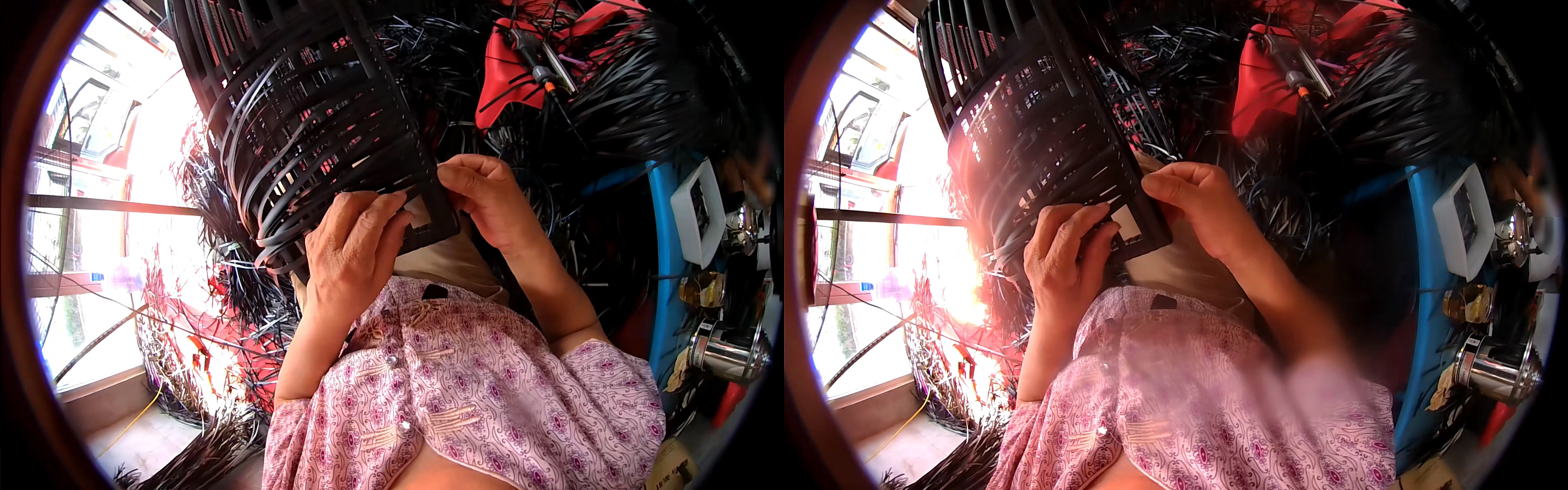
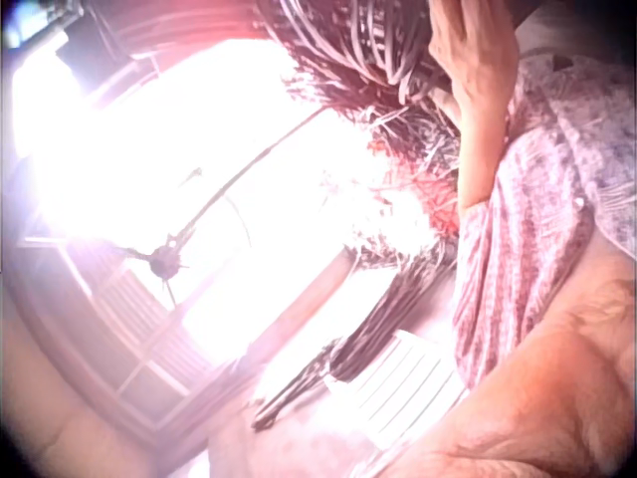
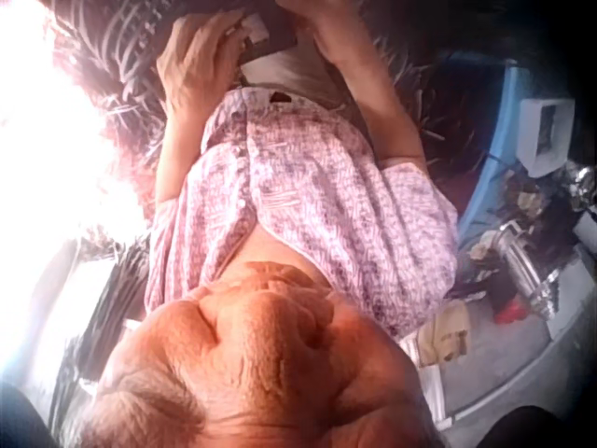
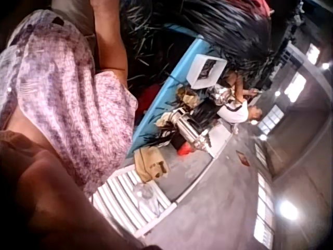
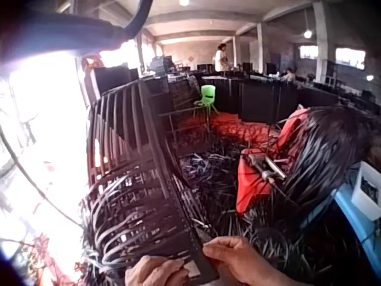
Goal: The person sits on the floor and weaves black plastic strips into a basket frame. They use a staple gun to secure the strips at intervals, then continue weaving additional strips into the structure.
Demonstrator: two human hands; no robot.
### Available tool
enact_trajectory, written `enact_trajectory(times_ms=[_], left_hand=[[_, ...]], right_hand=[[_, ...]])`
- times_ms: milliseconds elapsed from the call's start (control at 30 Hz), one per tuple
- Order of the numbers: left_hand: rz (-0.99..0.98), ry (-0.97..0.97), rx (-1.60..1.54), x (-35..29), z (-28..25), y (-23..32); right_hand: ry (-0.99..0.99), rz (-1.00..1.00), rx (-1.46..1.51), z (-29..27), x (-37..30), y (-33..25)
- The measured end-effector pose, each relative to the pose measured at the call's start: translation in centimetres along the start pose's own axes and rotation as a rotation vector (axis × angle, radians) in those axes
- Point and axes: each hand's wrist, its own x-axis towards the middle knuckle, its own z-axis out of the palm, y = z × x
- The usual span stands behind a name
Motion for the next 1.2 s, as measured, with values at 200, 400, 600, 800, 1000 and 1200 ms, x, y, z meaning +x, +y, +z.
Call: enact_trajectory(times_ms=[200, 400, 600, 800, 1000, 1200], left_hand=[[0.003, -0.005, 0.005, -1.7, -0.1, 0.6], [-0.024, 0.030, -0.019, -1.8, 0.3, 1.4], [0.026, -0.032, 0.115, -0.7, -0.3, 2.5], [-0.022, -0.086, 0.099, -0.1, 0.1, 2.0], [-0.069, -0.169, 0.089, 1.1, -1.8, 1.7], [-0.417, -0.337, -0.262, -1.5, -8.8, -3.3]], right_hand=[[0.025, 0.039, 0.098, 0.0, -1.8, 1.9], [0.062, 0.034, 0.085, 0.2, -2.7, 2.1], [0.020, -0.016, 0.179, 0.3, -2.7, 2.6], [0.009, -0.063, 0.093, 0.0, -2.6, 2.6], [0.052, -0.057, 0.163, 1.7, -2.2, 1.9], [0.115, -0.212, 0.067, 1.6, -2.1, 1.7]])
